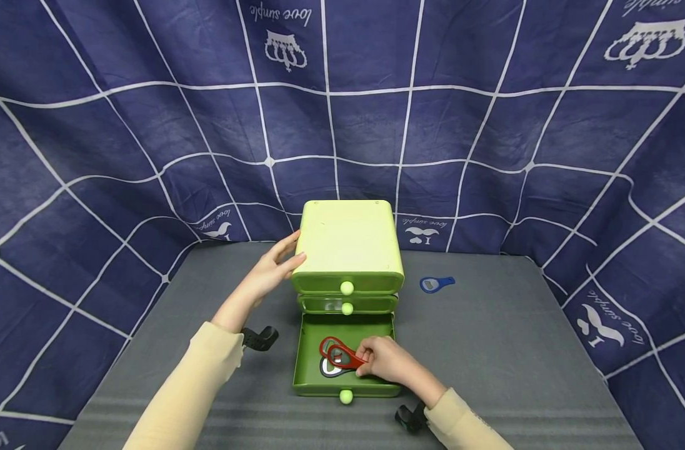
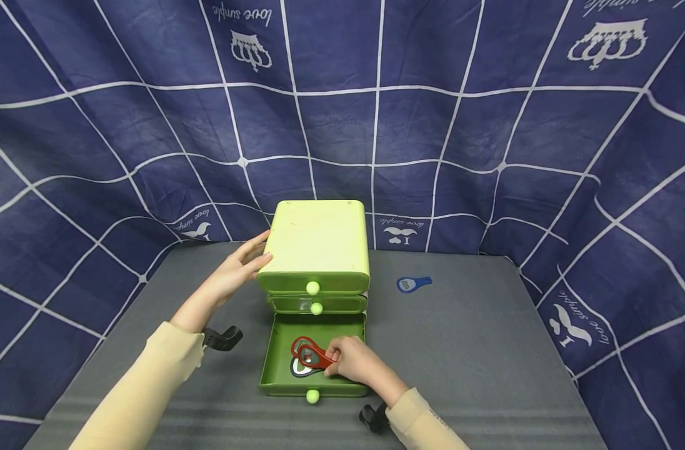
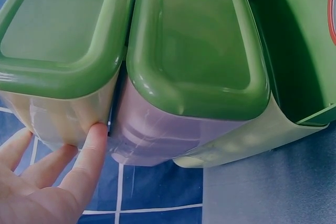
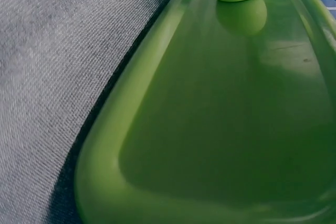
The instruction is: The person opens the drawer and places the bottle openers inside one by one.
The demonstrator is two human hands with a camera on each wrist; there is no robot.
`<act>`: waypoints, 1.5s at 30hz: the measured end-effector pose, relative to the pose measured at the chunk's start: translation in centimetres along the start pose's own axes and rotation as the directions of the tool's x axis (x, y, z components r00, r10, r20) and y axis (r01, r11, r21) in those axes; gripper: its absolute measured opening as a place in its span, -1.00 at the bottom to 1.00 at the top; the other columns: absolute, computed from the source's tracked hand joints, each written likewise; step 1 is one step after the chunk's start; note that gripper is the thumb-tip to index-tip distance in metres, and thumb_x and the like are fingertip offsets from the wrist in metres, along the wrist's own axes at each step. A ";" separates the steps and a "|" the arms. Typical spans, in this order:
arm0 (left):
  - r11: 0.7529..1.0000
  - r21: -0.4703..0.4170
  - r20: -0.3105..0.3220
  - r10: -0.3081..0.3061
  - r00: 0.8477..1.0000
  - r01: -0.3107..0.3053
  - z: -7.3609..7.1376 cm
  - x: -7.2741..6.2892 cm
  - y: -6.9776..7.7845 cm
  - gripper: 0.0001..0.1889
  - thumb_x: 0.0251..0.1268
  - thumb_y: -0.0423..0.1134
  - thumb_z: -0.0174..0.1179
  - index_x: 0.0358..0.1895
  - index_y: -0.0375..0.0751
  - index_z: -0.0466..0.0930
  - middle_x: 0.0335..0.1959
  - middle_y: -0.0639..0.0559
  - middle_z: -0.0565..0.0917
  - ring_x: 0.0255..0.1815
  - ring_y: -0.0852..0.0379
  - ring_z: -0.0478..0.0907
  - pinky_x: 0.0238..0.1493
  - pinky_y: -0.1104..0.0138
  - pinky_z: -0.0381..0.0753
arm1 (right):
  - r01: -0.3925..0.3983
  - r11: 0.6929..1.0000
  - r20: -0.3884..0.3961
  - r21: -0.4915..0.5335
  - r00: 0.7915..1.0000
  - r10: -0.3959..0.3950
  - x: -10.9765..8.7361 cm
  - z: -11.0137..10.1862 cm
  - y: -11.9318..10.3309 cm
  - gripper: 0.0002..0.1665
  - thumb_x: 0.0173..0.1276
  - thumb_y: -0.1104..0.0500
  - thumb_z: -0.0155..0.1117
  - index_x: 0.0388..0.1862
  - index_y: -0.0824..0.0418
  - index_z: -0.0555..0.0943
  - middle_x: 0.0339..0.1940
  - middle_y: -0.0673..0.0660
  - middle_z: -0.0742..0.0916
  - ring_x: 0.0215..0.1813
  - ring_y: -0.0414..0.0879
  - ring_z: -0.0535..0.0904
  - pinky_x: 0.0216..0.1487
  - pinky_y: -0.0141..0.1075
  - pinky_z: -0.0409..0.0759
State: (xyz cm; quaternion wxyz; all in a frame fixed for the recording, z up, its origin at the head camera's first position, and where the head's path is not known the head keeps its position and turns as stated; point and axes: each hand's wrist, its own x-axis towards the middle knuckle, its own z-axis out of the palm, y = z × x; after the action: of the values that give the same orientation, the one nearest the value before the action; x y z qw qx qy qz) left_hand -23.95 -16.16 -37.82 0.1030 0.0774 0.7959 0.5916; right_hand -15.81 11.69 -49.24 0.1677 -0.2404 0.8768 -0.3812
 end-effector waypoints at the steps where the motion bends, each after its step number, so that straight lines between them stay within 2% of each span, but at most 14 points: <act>1: 1.000 -0.002 -0.001 0.002 1.000 -0.002 0.0 0.0 0.0 -0.28 0.49 0.03 0.09 0.59 0.20 -0.03 0.60 -0.10 0.05 0.57 -0.11 0.10 0.43 -0.12 0.28 | 0.002 1.000 -0.001 0.000 1.000 -0.002 0.0 0.0 0.0 -0.78 0.07 0.25 0.57 -0.36 0.20 0.65 -0.52 -0.05 0.64 -0.49 -0.30 0.48 -0.41 -0.42 0.50; 8: 1.000 -0.013 -0.004 0.016 1.000 -0.016 0.0 0.1 -0.2 -0.29 0.49 0.01 0.08 0.59 0.18 -0.02 0.60 -0.11 0.06 0.56 -0.12 0.12 0.41 -0.15 0.28 | 0.057 0.998 -0.061 0.010 0.997 -0.056 0.2 0.3 0.0 -0.80 0.14 0.26 0.51 -0.30 0.27 0.66 -0.47 -0.02 0.70 -0.41 -0.32 0.55 -0.35 -0.46 0.56; 14: 1.000 -0.005 -0.007 0.017 1.000 -0.017 -0.1 0.1 -0.2 -0.28 0.49 0.02 0.09 0.59 0.18 -0.02 0.60 -0.11 0.07 0.57 -0.11 0.10 0.42 -0.14 0.29 | 0.076 0.997 -0.116 -0.007 0.990 -0.076 -0.2 -0.2 0.0 -0.83 0.24 0.20 0.45 -0.23 0.24 0.67 -0.41 -0.05 0.71 -0.37 -0.34 0.57 -0.33 -0.44 0.56; 23: 1.000 -0.011 -0.010 0.022 1.000 -0.022 -0.1 0.1 -0.2 -0.28 0.49 0.00 0.09 0.59 0.15 -0.02 0.60 -0.11 0.07 0.58 -0.11 0.08 0.42 -0.14 0.28 | 0.033 0.995 -0.226 0.097 0.974 -0.011 -1.3 -2.5 1.1 -0.85 0.31 0.23 0.37 -0.18 0.27 0.69 -0.38 -0.02 0.73 -0.39 -0.36 0.56 -0.35 -0.45 0.56; 27: 1.000 -0.011 -0.012 0.022 1.000 -0.022 0.0 0.0 -0.1 -0.28 0.48 0.00 0.10 0.59 0.13 -0.02 0.60 -0.11 0.07 0.58 -0.12 0.07 0.42 -0.12 0.29 | -0.011 0.986 -0.307 0.168 0.950 0.062 -1.3 -3.7 2.3 -0.83 0.32 0.23 0.36 -0.17 0.30 0.68 -0.37 0.06 0.75 -0.39 -0.25 0.60 -0.38 -0.42 0.57; 33: 1.000 -0.018 -0.007 0.025 1.000 -0.025 0.1 0.0 -0.1 -0.28 0.49 -0.01 0.10 0.59 0.13 -0.01 0.60 -0.10 0.06 0.58 -0.11 0.07 0.43 -0.11 0.29 | -0.096 0.966 -0.408 0.241 0.893 0.190 -1.0 -5.9 4.3 -0.84 0.31 0.28 0.36 -0.15 0.32 0.68 -0.36 0.12 0.74 -0.38 -0.03 0.65 -0.43 -0.39 0.59; 39: 1.000 -0.019 0.002 0.009 1.000 -0.009 0.0 -0.2 -0.2 -0.28 0.49 0.02 0.09 0.59 0.17 -0.03 0.61 -0.08 0.03 0.58 -0.10 0.06 0.44 -0.13 0.25 | -0.166 0.963 -0.471 0.211 0.846 0.249 -0.8 -8.3 6.7 -0.80 0.32 0.32 0.33 -0.11 0.38 0.66 -0.32 0.18 0.74 -0.35 -0.04 0.66 -0.42 -0.42 0.57; 45: 1.000 -0.019 0.001 0.011 1.000 -0.011 0.0 -0.4 -0.1 -0.28 0.49 0.01 0.09 0.59 0.17 -0.03 0.61 -0.09 0.04 0.58 -0.11 0.05 0.44 -0.14 0.24 | -0.233 0.950 -0.511 0.209 0.802 0.309 -0.5 -9.3 8.9 -0.76 0.33 0.30 0.32 -0.06 0.39 0.66 -0.24 0.24 0.76 -0.30 -0.09 0.66 -0.35 -0.43 0.56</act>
State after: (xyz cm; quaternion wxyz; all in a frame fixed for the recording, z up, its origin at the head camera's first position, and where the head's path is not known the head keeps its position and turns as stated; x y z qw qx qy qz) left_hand -23.58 -16.25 -37.90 0.1010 0.0813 0.7896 0.5998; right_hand -22.41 22.67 -49.78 -0.0158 0.0161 0.8856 -0.4640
